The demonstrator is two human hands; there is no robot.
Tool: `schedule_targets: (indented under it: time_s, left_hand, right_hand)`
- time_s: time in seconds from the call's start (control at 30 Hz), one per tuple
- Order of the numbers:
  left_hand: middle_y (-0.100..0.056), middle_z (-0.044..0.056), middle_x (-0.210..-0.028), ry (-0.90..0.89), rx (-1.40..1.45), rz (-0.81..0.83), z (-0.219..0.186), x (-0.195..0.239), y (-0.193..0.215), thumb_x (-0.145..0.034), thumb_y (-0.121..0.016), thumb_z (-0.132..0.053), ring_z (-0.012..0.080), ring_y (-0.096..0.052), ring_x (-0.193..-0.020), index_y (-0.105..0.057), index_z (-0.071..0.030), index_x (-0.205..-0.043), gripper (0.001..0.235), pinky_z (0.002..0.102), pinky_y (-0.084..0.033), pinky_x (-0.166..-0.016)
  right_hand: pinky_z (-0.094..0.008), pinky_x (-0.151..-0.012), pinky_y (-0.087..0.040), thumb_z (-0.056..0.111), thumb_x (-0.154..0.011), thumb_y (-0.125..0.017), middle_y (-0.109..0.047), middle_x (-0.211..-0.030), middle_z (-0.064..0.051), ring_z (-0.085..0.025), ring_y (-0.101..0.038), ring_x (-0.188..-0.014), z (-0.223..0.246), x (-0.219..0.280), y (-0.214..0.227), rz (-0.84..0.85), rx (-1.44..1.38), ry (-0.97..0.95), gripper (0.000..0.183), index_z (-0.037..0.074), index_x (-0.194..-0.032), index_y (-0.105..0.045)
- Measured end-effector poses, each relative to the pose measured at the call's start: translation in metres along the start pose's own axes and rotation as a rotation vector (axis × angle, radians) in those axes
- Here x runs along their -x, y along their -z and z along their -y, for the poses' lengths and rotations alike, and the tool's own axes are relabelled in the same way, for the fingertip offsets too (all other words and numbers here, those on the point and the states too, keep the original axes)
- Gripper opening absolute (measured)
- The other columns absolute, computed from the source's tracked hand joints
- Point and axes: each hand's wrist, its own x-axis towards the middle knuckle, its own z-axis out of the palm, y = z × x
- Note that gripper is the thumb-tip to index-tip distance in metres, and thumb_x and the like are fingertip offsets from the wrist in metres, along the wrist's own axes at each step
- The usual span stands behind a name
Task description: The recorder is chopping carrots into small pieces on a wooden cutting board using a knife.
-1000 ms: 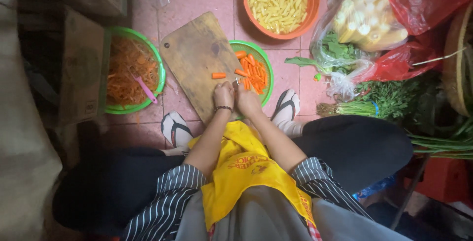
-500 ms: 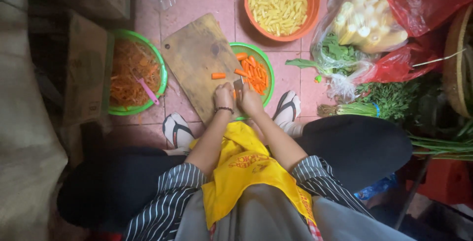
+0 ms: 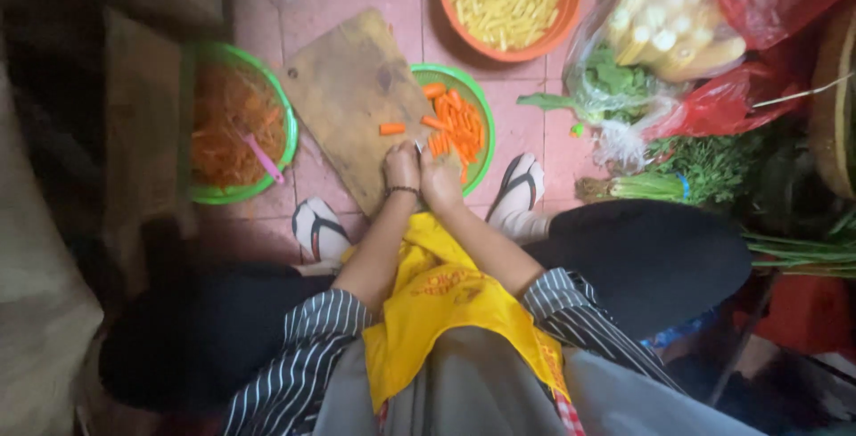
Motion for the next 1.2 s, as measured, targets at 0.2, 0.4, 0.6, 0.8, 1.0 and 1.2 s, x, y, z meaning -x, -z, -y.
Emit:
schedule_targets:
  time_s: [0.2, 0.4, 0.6, 0.8, 1.0, 1.2]
  left_hand:
    - [-0.066, 0.022, -0.077, 0.015, -0.060, 0.060, -0.006, -0.004, 0.004, -0.085, -0.067, -0.014, 0.0417, -0.066, -0.071, -0.068, -0.007, -0.079, 0.008, 0.053, -0.054, -0.062]
    - [-0.065, 0.020, -0.101, -0.045, 0.103, -0.132, -0.034, -0.030, 0.094, -0.080, -0.072, -0.007, 0.0380, -0.063, -0.096, -0.073, -0.009, -0.103, 0.022, 0.048, -0.053, -0.082]
    - [-0.050, 0.027, -0.118, -0.163, -0.012, -0.030, -0.039, -0.034, 0.096, -0.068, -0.083, -0.011, 0.0463, -0.053, -0.109, -0.075, -0.009, -0.103, 0.036, 0.048, -0.049, -0.093]
    - [-0.051, 0.020, -0.126, -0.124, -0.057, 0.011, 0.008, -0.024, 0.018, -0.081, -0.081, -0.011, 0.0343, -0.062, -0.107, -0.074, -0.012, -0.105, 0.026, 0.040, -0.055, -0.090]
    - [-0.069, 0.018, -0.092, -0.061, 0.146, 0.127, -0.032, -0.021, 0.072, -0.071, -0.093, -0.030, 0.0331, -0.067, -0.085, -0.073, -0.006, -0.092, 0.037, 0.041, -0.056, -0.076]
    - [-0.078, 0.013, -0.092, -0.027, 0.282, 0.294, 0.013, -0.027, 0.038, -0.080, -0.088, -0.027, 0.0215, -0.075, -0.081, -0.080, -0.008, -0.097, 0.026, 0.035, -0.059, -0.078]
  right_hand:
    - [-0.062, -0.067, -0.052, 0.028, -0.097, -0.056, -0.066, -0.079, -0.032, -0.051, -0.066, -0.073, -0.043, 0.000, 0.004, 0.526, 0.072, -0.268, 0.036, -0.005, -0.111, -0.052]
    - [-0.060, -0.064, -0.052, 0.026, -0.092, -0.061, -0.066, -0.072, -0.028, -0.048, -0.066, -0.067, -0.026, 0.003, 0.001, 0.495, 0.112, 0.027, 0.030, -0.001, -0.103, -0.055]
    - [-0.058, -0.056, -0.053, 0.028, -0.099, -0.054, -0.069, -0.072, -0.024, -0.045, -0.068, -0.061, -0.051, 0.001, 0.005, 0.454, 0.264, -0.157, 0.027, 0.003, -0.108, -0.055]
    - [-0.059, -0.056, -0.053, 0.030, -0.104, -0.047, -0.069, -0.070, -0.025, -0.045, -0.070, -0.064, -0.059, -0.022, 0.041, 0.439, 0.400, -0.384, 0.029, 0.003, -0.114, -0.051]
    - [-0.059, -0.069, -0.055, 0.023, -0.094, -0.049, -0.070, -0.081, -0.030, -0.048, -0.071, -0.075, -0.050, -0.001, 0.007, 0.563, 0.273, -0.300, 0.039, 0.000, -0.125, -0.048]
    - [-0.053, -0.072, -0.057, 0.016, -0.103, -0.042, -0.071, -0.106, -0.031, -0.046, -0.072, -0.089, -0.038, 0.021, 0.016, 0.409, 0.311, -0.087, 0.031, 0.001, -0.128, -0.051]
